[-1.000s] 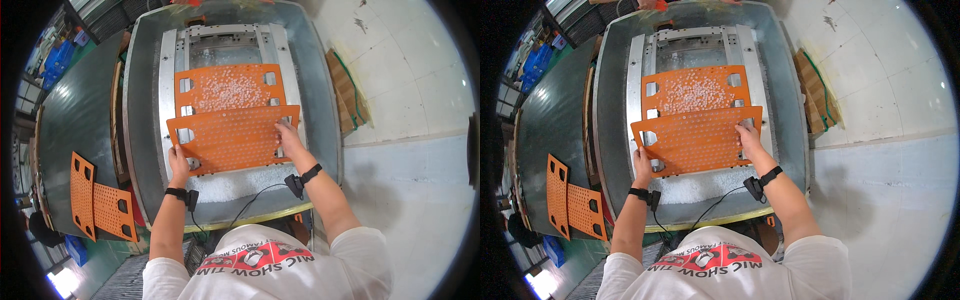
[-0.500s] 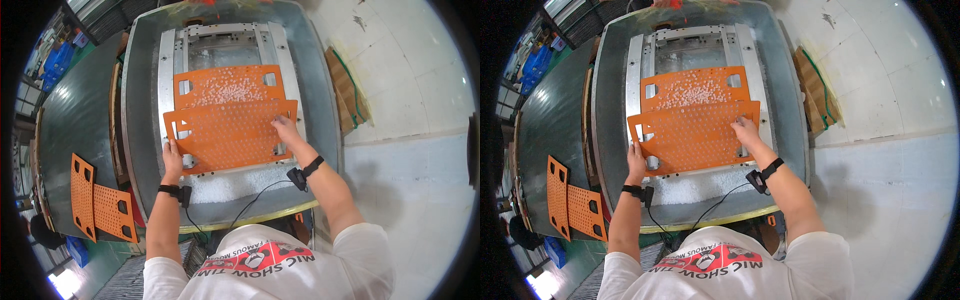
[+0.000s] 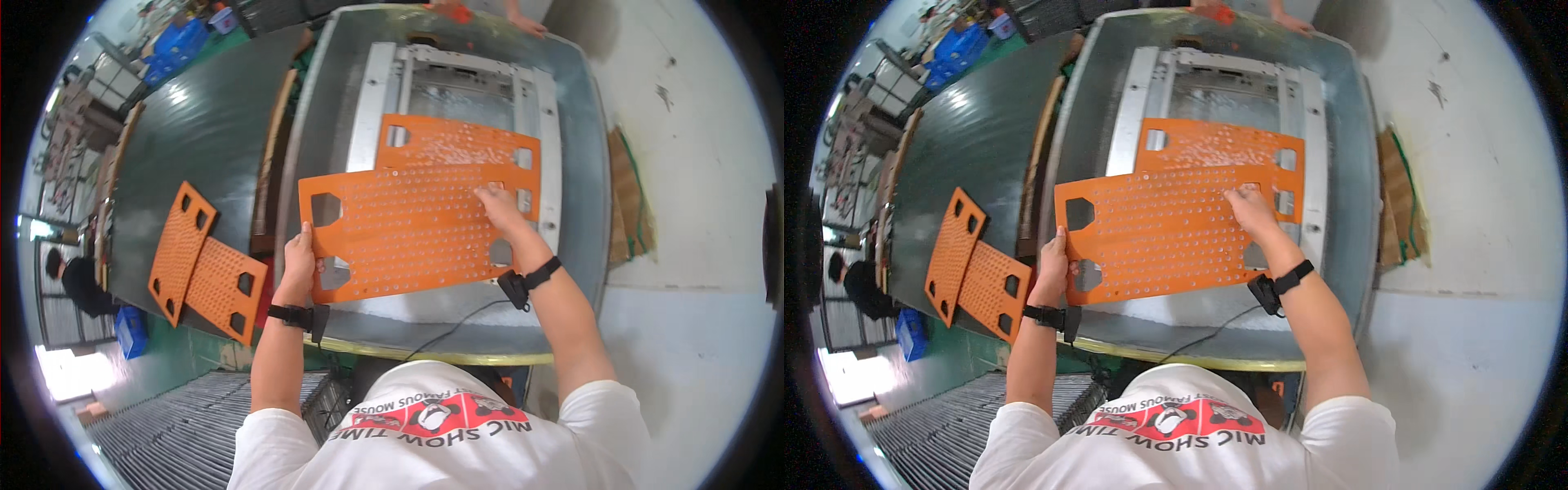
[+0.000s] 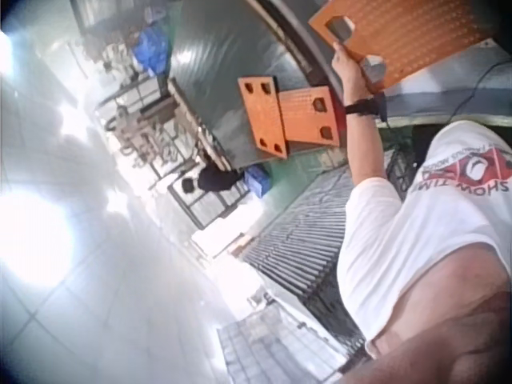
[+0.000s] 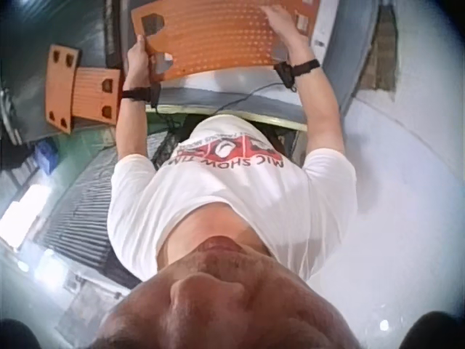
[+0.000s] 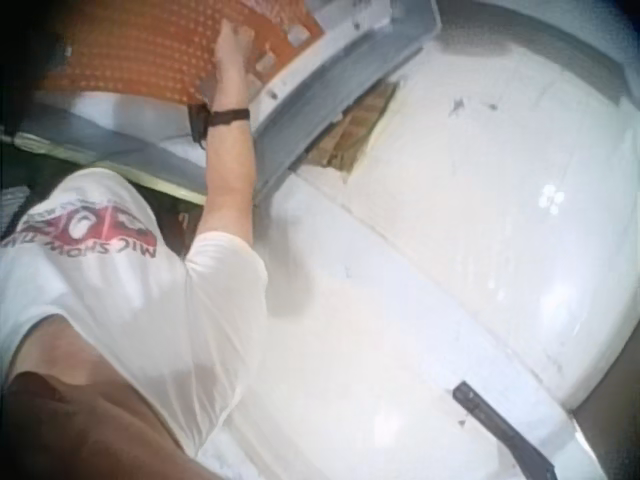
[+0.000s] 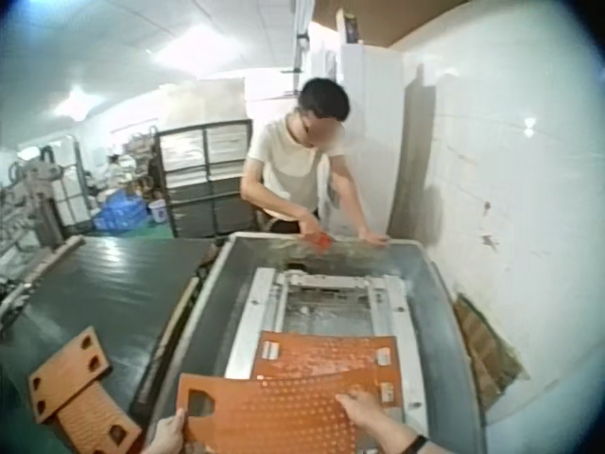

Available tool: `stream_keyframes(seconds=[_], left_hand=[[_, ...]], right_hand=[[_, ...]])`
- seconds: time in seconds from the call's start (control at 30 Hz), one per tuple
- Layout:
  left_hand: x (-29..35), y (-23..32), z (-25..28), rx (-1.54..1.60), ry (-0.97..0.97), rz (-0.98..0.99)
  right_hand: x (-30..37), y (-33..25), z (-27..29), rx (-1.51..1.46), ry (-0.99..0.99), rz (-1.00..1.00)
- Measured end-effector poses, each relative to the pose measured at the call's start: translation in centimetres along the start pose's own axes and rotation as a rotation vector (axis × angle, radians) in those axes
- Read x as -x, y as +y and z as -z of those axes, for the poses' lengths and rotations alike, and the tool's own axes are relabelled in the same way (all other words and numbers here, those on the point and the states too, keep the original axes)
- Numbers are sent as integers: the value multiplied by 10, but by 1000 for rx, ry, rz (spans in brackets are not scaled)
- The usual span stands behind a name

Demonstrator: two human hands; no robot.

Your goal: Manually placing small white components into an orange template tray at an assembly station.

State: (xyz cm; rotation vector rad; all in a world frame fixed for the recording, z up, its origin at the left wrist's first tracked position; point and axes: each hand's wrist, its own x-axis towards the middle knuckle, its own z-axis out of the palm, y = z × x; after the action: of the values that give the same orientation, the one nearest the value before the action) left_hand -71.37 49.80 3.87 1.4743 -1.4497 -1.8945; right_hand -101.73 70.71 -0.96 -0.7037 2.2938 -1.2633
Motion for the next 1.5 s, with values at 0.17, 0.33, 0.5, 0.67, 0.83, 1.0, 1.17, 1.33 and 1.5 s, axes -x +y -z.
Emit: stream_keyframes(seconds=[0.17,0.33,0.5,0.67,0.83,1.0,1.17,1.33,1.5], left_hand=[[0,19,77,11,129,37],[-25,15,144,128,97,56],[-50,2,214,57,131,15],[-74,-5,243,79,141,62],[-97,-16,270,83,106,52],[-113,-3,274,65,108,85],[-136,20,281,-110,6,7],[-145,43,292,-150,78,-65],[-148,46,300,78,143,-209]], right_hand=[[1,-86,-58,128,-143,31],[0,-113,-128,-27,-195,-57],[7,-136,-198,32,-251,-154],[13,-147,-234,51,-184,-147],[33,-141,-223,437,346,395],[60,-73,-192,-329,-168,-402],[102,-77,-202,-802,-434,-674],[103,-109,-224,-1093,-346,-604],[72,-140,-240,-1265,-305,-503]])
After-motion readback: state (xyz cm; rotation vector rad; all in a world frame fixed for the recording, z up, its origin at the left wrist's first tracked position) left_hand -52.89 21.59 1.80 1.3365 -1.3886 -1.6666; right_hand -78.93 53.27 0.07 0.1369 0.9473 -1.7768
